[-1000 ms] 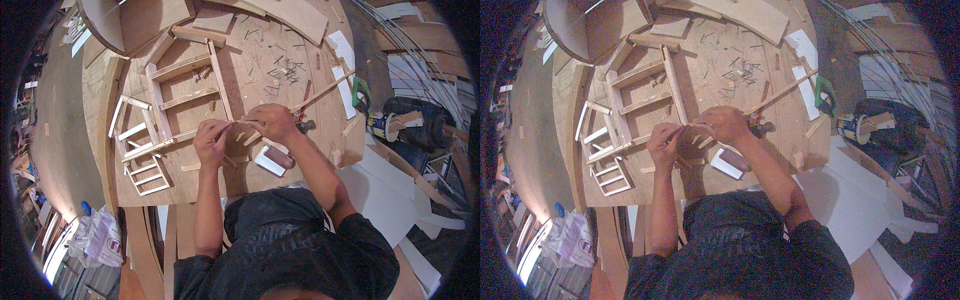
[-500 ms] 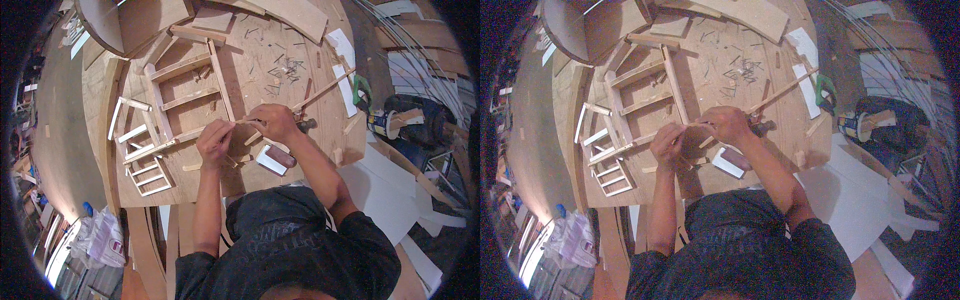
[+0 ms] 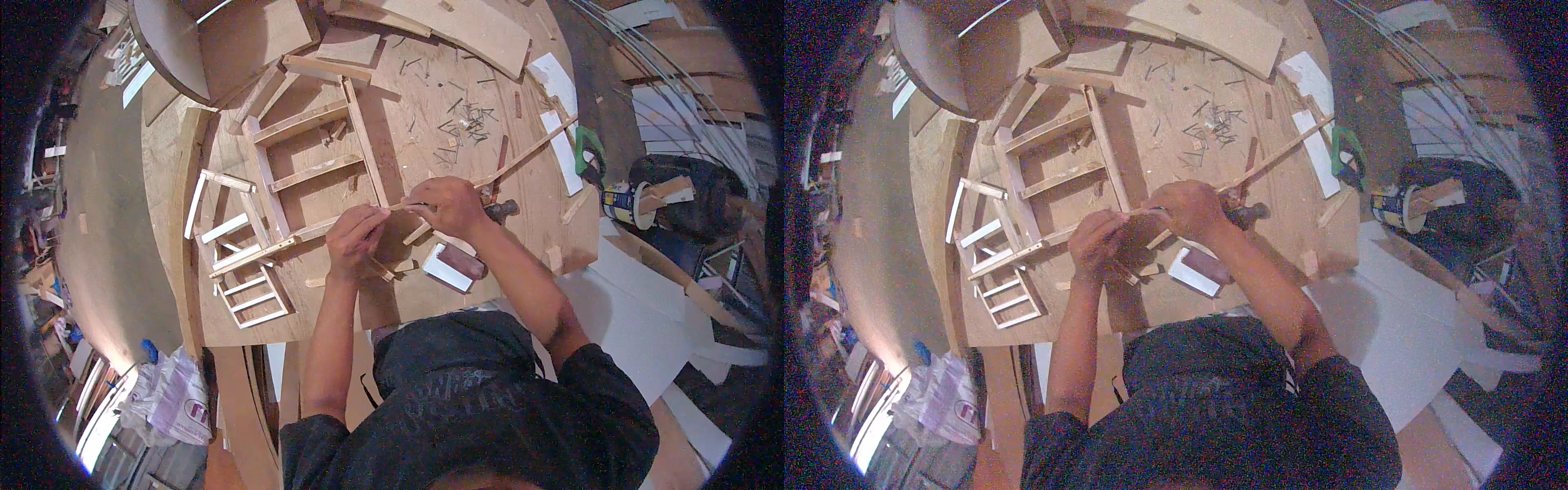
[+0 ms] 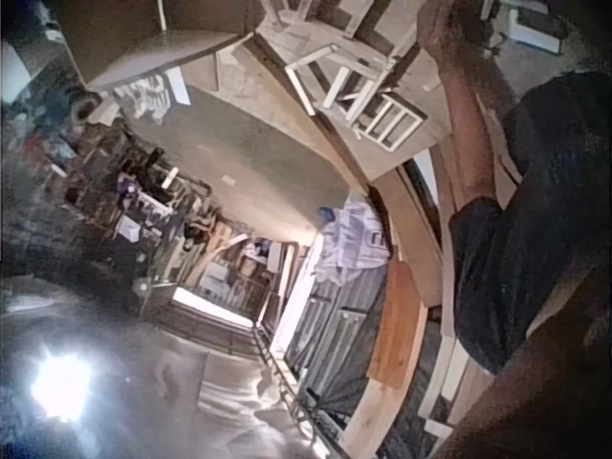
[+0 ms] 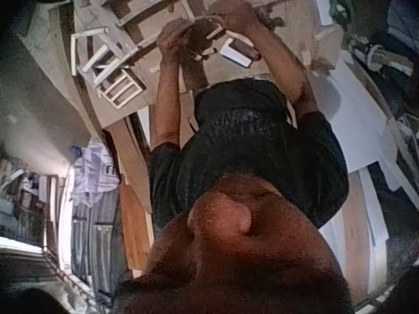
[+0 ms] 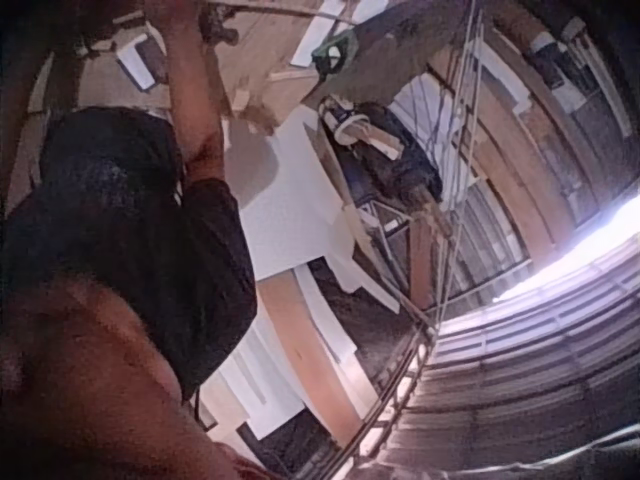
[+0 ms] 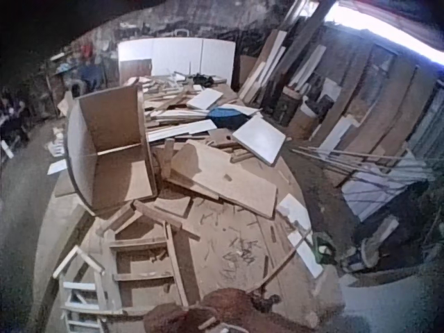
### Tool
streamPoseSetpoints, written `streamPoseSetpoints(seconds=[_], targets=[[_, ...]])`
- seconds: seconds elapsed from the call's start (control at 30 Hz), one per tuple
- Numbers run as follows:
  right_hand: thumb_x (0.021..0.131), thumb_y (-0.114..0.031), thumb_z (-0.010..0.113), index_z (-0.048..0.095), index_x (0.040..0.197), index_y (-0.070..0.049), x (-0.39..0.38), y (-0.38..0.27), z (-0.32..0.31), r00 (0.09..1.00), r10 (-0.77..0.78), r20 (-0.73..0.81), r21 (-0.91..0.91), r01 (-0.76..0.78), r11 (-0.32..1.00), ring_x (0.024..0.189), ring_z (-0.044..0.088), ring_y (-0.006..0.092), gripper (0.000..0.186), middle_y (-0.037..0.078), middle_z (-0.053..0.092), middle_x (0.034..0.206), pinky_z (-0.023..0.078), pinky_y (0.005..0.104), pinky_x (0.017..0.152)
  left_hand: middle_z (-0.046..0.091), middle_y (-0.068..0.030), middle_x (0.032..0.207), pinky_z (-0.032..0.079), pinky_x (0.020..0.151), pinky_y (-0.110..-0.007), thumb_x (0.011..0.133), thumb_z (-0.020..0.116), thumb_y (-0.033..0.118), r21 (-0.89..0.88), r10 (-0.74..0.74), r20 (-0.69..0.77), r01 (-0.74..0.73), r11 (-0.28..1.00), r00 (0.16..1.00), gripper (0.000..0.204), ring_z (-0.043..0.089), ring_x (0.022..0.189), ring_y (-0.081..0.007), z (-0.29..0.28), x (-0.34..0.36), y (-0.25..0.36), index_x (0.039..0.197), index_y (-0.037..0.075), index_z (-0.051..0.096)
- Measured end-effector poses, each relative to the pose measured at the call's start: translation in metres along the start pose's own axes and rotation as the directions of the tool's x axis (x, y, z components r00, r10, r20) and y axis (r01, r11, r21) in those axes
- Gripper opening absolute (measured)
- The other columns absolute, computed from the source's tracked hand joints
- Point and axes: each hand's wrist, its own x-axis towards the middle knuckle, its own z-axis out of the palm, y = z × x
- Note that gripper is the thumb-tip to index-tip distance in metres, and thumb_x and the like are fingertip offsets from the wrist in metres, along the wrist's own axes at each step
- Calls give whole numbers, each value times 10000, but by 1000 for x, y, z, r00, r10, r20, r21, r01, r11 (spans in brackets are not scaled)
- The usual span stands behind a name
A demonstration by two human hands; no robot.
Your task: The person constructs a small wooden house model by selecting nails from a container and using a hammer to secure thin wooden strips and panels onto the frame.
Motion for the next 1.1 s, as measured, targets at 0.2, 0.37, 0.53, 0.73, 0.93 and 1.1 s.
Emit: streamPoseSetpoints(seconds=[0.2, 0.37, 0.53, 0.73, 0.93, 1.1], targets=[[850, -253, 822, 823, 939, -182, -1, -7, 1, 996, -20, -84, 44, 24, 999, 839, 743, 251, 114, 26, 780, 937, 581, 380, 738, 772, -99, 961, 622, 870, -372, 760, 818, -54, -2, -118, 12, 118, 993, 993, 277, 749, 916, -255, -8, 3, 6, 1001, 83, 813], [813, -232, 842, 813, 915, -183, -3, -9, 0, 985, -74, -153, -31, 70, 997, 845, 735, 238, 117, 16, 774, 937, 567, 388, 744, 775, -97, 959, 612, 852, -359, 781, 826, -34, -121, -340, -9, 336, 934, 941, 236, 750, 924, -262, -8, -1, 16, 992, 70, 812], [782, -204, 856, 808, 905, -189, -7, -11, 2, 982, -85, -171, -59, 76, 995, 844, 732, 226, 133, 7, 772, 930, 563, 387, 752, 768, -96, 962, 603, 817, -341, 786, 813, -39, -25, -240, -24, 240, 970, 970, 225, 743, 921, -257, -8, 0, 14, 986, 66, 811], [772, -180, 845, 804, 896, -181, -9, -11, 6, 977, -59, -203, -39, 52, 998, 850, 732, 231, 131, 6, 771, 929, 557, 386, 743, 753, -87, 959, 593, 797, -357, 766, 817, -39, -48, -237, 41, 239, 970, 971, 227, 730, 893, -251, -10, 6, 13, 967, 67, 806], [779, -186, 837, 806, 907, -185, -8, -11, 6, 975, -80, -209, -47, 72, 996, 853, 729, 225, 132, 2, 767, 934, 557, 378, 755, 741, -90, 945, 588, 793, -358, 752, 818, -47, -39, -172, 45, 174, 984, 984, 226, 725, 906, -253, -12, 4, 4, 953, 55, 800], [788, -183, 836, 803, 910, -184, -8, -12, 6, 975, -72, -211, -52, 62, 997, 856, 729, 220, 126, -3, 764, 929, 553, 375, 756, 743, -87, 992, 594, 828, -354, 768, 786, -60, -27, -149, 103, 152, 988, 984, 262, 729, 936, -243, -15, 10, 7, 989, 77, 815]])
